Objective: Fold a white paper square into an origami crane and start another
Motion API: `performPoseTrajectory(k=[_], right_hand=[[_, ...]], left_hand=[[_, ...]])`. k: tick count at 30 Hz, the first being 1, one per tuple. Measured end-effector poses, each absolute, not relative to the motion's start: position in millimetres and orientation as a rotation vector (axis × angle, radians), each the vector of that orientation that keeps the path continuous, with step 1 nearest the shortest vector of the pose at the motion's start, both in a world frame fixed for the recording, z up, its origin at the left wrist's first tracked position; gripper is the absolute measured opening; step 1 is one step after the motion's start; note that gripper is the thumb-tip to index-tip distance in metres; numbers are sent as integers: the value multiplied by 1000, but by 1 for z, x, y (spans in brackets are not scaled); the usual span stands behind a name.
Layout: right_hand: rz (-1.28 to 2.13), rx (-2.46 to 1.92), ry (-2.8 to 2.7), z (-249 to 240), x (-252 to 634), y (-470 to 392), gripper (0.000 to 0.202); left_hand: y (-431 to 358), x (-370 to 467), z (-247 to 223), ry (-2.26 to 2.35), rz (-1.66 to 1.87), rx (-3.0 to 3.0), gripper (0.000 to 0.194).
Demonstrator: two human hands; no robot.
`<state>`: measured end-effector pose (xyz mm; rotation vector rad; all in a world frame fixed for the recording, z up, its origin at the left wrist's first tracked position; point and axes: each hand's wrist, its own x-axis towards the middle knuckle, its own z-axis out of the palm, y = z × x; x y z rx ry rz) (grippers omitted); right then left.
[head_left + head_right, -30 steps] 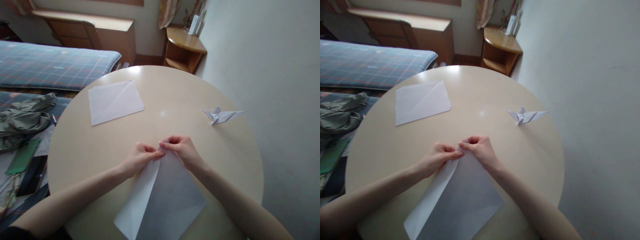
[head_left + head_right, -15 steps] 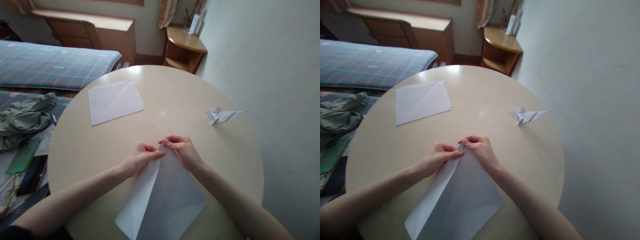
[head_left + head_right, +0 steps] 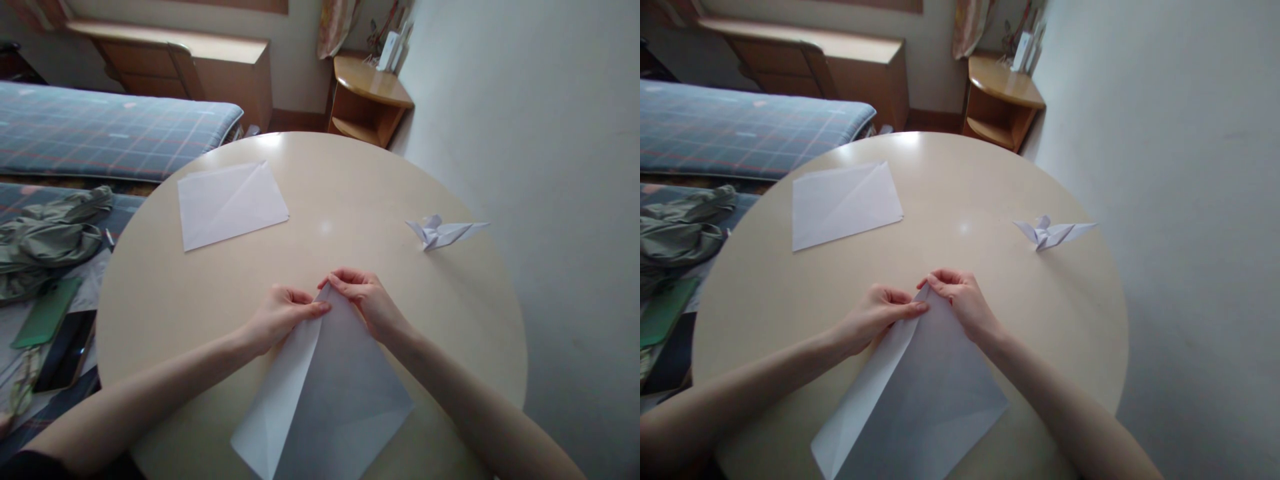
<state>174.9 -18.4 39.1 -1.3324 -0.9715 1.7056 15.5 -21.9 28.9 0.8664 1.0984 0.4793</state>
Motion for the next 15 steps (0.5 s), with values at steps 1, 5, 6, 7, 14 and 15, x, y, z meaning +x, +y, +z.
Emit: performPoseTrajectory(k=[1,5,6,7,14,15], right_hand=[[1688,-1347,-998,40,176,-18,24],[1522,-1391,-1159,42,181,-14,31],[1475,-1391,-1189,42,182,-12,33],[1434,-1389,-1211,42,184,-11,34],[1285,-1365,-1367,35,185,-10,33],[1290,-1357,-1380,35,184,-11,33]], left_hand=[[-22,15,29,1102,480,872,25],[-21,15,29,1130,465,867,25],[-21,15,29,1132,461,863,25],[-21,15,30,1132,458,858,26],[-21,14,27,1123,453,857,29],[-21,14,26,1120,453,859,29]])
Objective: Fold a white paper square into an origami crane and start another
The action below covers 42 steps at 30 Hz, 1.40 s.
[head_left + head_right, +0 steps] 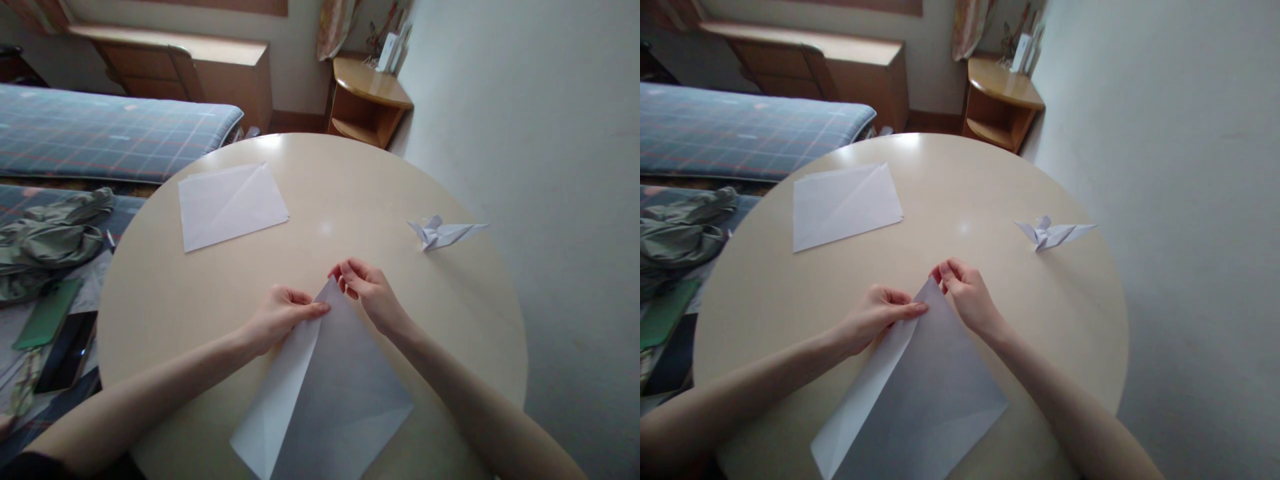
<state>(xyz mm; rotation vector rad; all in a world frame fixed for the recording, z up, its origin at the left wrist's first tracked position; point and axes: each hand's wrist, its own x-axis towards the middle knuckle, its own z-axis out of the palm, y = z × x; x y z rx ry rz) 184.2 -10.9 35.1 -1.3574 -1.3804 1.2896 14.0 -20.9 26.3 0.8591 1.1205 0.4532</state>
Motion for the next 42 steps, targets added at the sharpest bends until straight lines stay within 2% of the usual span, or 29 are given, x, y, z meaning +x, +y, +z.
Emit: performPoseTrajectory(k=[16,27,42], right_hand=[[1337,-1338,-1375,38,182,-15,36],[1404,-1442,-1323,38,181,-14,26],[1204,-1426,-1342,33,180,-15,21]], left_hand=[[-20,13,27,1106,448,876,35],[-21,14,29,1092,440,918,36],[-23,13,30,1147,517,1134,46]])
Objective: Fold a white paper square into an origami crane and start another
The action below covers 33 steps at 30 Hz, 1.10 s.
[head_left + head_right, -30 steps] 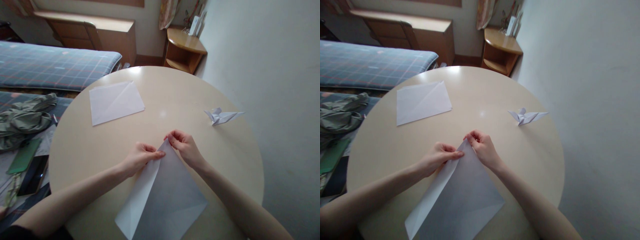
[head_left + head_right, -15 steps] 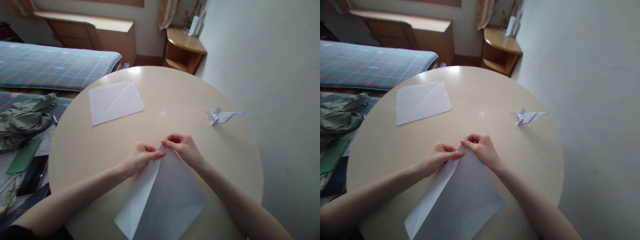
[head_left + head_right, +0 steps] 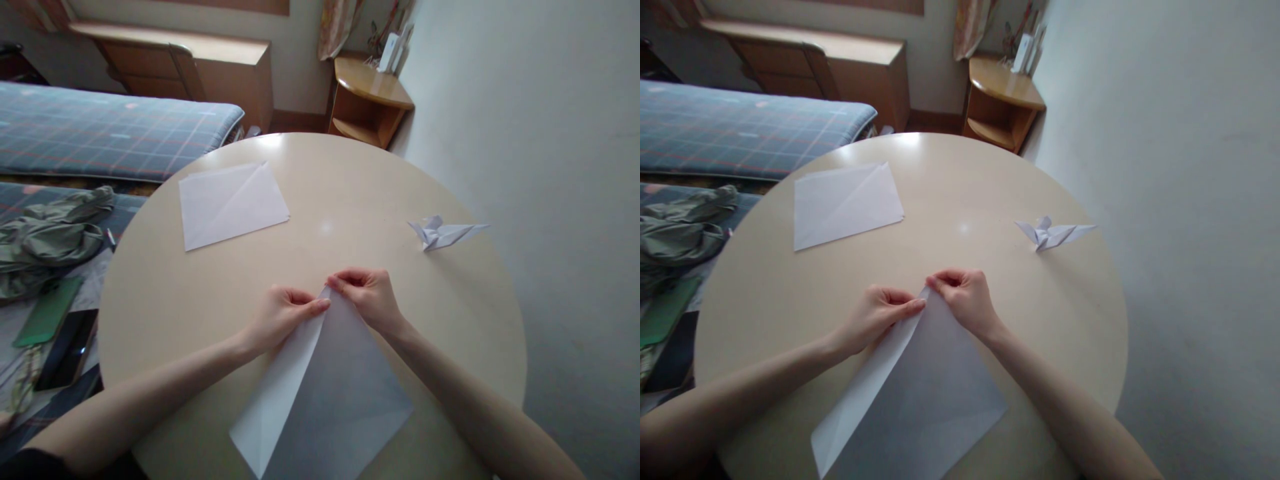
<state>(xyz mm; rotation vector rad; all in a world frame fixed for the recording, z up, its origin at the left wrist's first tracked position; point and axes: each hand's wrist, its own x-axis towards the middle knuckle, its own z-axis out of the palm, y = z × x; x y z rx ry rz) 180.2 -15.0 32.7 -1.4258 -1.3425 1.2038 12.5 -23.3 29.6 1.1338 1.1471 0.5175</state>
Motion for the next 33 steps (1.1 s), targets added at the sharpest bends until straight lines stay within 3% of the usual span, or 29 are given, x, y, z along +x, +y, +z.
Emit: performPoseTrajectory(k=[4,18,33], right_hand=[[1203,-1424,-1328,33,180,-16,21],[1335,-1415,-1251,31,179,-17,27],[1273,-1391,-1211,38,188,-13,20]], left_hand=[[-21,12,30,1090,570,1010,52],[-19,13,29,1091,609,906,43],[-17,10,32,1030,496,847,26]])
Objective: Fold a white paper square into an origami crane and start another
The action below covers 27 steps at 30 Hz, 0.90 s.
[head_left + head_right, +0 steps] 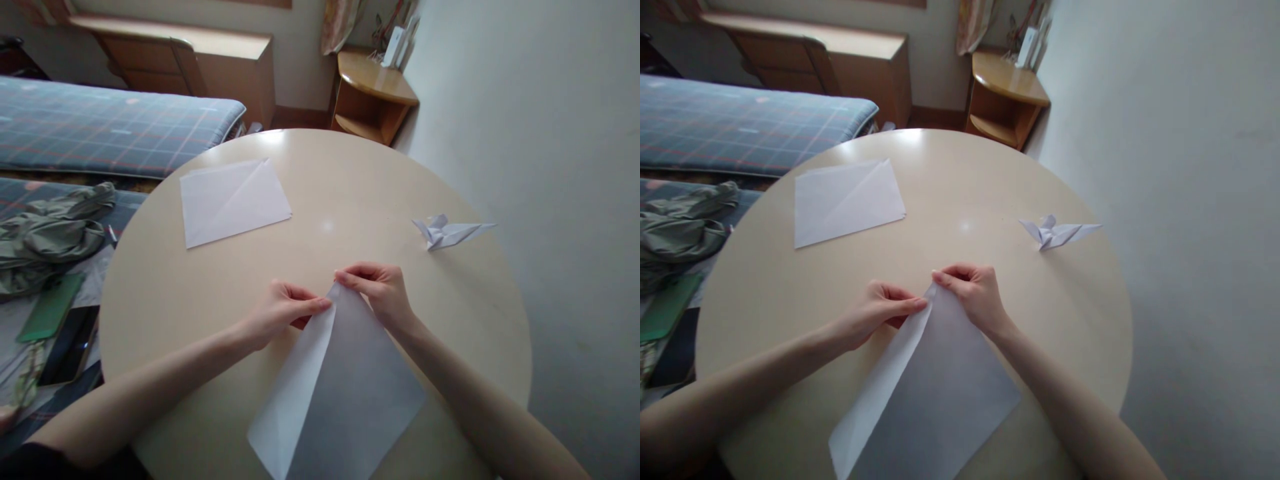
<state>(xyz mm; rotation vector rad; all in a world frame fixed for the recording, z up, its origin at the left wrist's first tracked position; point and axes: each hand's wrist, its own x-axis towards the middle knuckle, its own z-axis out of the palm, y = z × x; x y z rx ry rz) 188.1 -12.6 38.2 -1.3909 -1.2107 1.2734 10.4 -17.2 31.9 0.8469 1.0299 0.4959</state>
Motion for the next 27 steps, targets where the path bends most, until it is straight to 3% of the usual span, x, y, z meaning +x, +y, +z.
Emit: performPoseTrajectory(k=[14,27], right_hand=[[1228,-1367,-1135,45,209,0,15],[1285,-1391,-1119,35,213,6,18]], left_hand=[[-15,5,37,961,255,915,26],[-8,-3,37,909,247,972,26]])
